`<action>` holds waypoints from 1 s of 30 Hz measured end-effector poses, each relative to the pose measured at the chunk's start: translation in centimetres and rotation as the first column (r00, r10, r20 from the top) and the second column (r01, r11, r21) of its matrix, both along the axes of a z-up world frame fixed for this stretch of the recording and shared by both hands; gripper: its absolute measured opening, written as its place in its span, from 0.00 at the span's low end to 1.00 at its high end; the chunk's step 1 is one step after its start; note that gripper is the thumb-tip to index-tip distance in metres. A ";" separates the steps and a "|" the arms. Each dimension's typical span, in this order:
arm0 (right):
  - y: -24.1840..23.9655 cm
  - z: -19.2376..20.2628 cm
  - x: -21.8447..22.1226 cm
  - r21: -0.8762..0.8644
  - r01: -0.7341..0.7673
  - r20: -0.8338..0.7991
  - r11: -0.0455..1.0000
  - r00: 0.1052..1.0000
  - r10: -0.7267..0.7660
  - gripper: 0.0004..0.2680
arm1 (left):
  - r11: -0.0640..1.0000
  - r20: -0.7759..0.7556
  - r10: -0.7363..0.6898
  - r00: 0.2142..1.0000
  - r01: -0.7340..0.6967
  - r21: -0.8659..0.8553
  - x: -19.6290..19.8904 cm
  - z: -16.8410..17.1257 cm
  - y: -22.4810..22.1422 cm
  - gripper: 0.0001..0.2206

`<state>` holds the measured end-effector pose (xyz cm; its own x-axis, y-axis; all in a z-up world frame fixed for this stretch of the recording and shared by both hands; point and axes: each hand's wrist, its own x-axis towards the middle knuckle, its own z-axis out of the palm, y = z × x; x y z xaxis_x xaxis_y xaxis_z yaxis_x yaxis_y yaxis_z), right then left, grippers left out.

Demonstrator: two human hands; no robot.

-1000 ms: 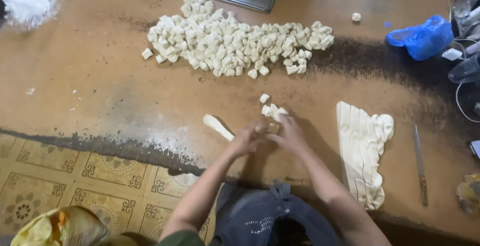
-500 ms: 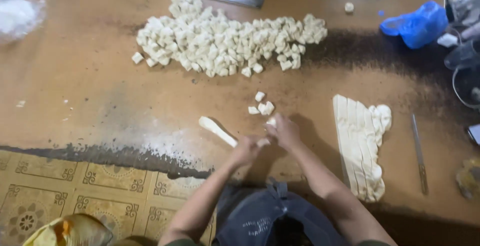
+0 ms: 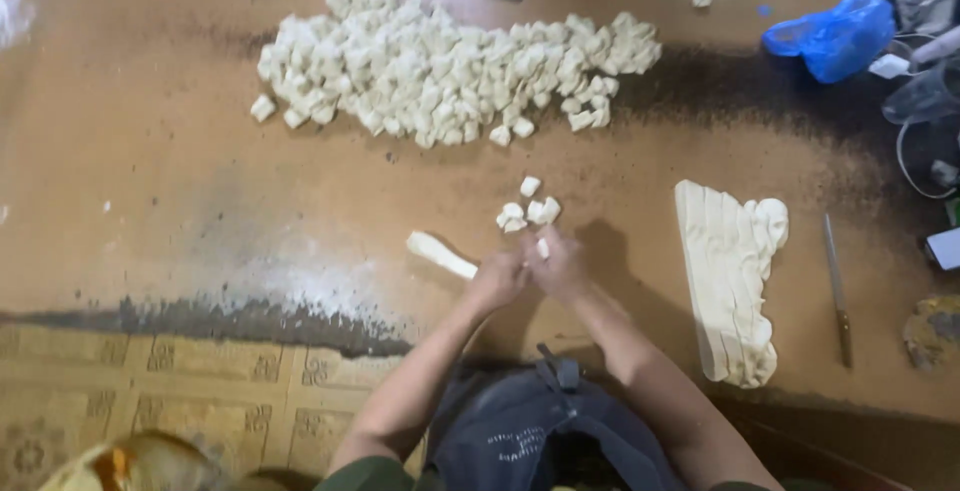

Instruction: Cutting and tearing long strips of dough into small bite-sized pieces and arranging them on a work surface

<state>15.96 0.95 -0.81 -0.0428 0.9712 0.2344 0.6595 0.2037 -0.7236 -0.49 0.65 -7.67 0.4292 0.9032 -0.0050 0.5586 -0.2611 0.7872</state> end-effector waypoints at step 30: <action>0.4 1.5 8.9 -0.645 0.224 -0.169 0.731 0.890 -0.422 0.20 | 0.981 0.326 -0.192 0.926 0.185 0.052 3.7 13.6 -4.7 0.11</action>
